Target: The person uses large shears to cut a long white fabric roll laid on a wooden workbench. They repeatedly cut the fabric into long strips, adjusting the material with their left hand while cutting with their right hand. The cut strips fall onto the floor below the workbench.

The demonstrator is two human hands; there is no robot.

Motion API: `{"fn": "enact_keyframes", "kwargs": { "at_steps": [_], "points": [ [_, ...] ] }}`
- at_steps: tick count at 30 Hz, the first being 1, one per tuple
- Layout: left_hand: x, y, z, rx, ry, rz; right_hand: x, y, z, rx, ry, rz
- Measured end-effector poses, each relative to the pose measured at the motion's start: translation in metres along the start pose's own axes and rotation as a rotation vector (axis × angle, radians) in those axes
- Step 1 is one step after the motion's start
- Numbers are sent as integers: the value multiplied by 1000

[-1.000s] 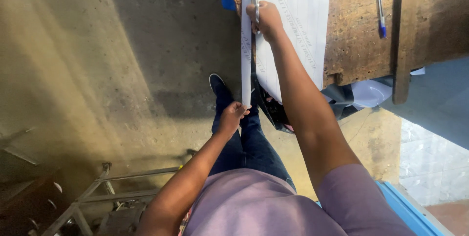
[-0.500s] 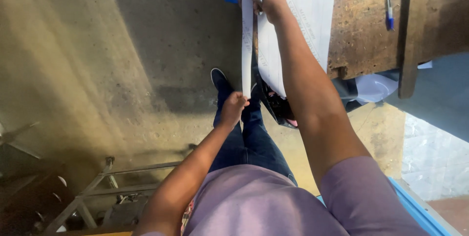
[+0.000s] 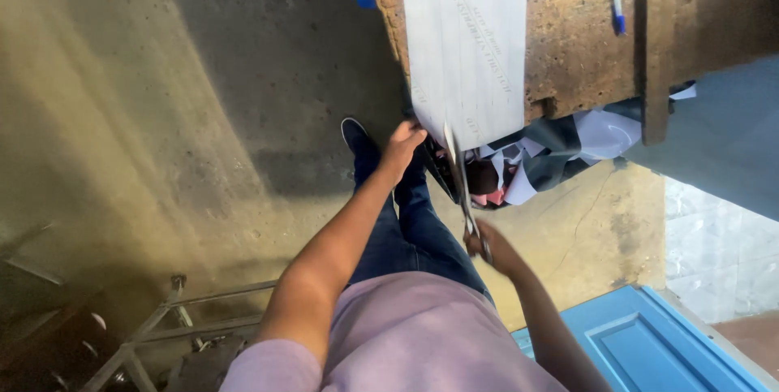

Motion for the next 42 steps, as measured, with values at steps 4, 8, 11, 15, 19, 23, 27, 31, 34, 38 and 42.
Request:
{"fn": "enact_keyframes", "kwargs": {
  "at_steps": [4, 8, 11, 15, 19, 23, 27, 31, 34, 38, 42],
  "points": [
    [42, -5, 19, -75, -174, -40, -39, 64, -19, 124, 178, -31],
    [47, 18, 19, -143, -263, 22, -60, 66, -24, 181, 65, -172],
    [47, 27, 16, -215, -162, 54, -56, 44, -29, 170, 34, -194],
    [22, 49, 6, -252, -16, 106, -58, 14, -49, 123, 41, -152],
    [25, 52, 10, -308, -93, 127, -62, -6, -62, 81, -4, -204],
    [22, 61, 0, -244, 150, 90, -44, -15, -63, 24, 14, -272],
    [4, 71, -8, -195, 240, 80, -39, -23, -60, -52, -2, -292],
    [3, 72, -9, -163, 248, 77, -30, -36, -57, -76, 56, -308],
    [7, 67, -7, -156, 258, 69, -24, -38, -57, -121, 28, -334],
    [18, 59, -4, -145, 262, 46, -27, -39, -58, -175, 72, -343],
    [5, 67, -8, -143, 250, 55, -27, -40, -53, -225, 100, -352]
  ]
}}
Point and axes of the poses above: each hand's wrist, its own y-axis away from the middle knuckle, its own z-axis out of the back of the hand, x = y × z, the point moved 7 cm from there along -y, towards the middle knuckle, and after that the axes turned 2 degrees about -z, right-handed, at the moved point
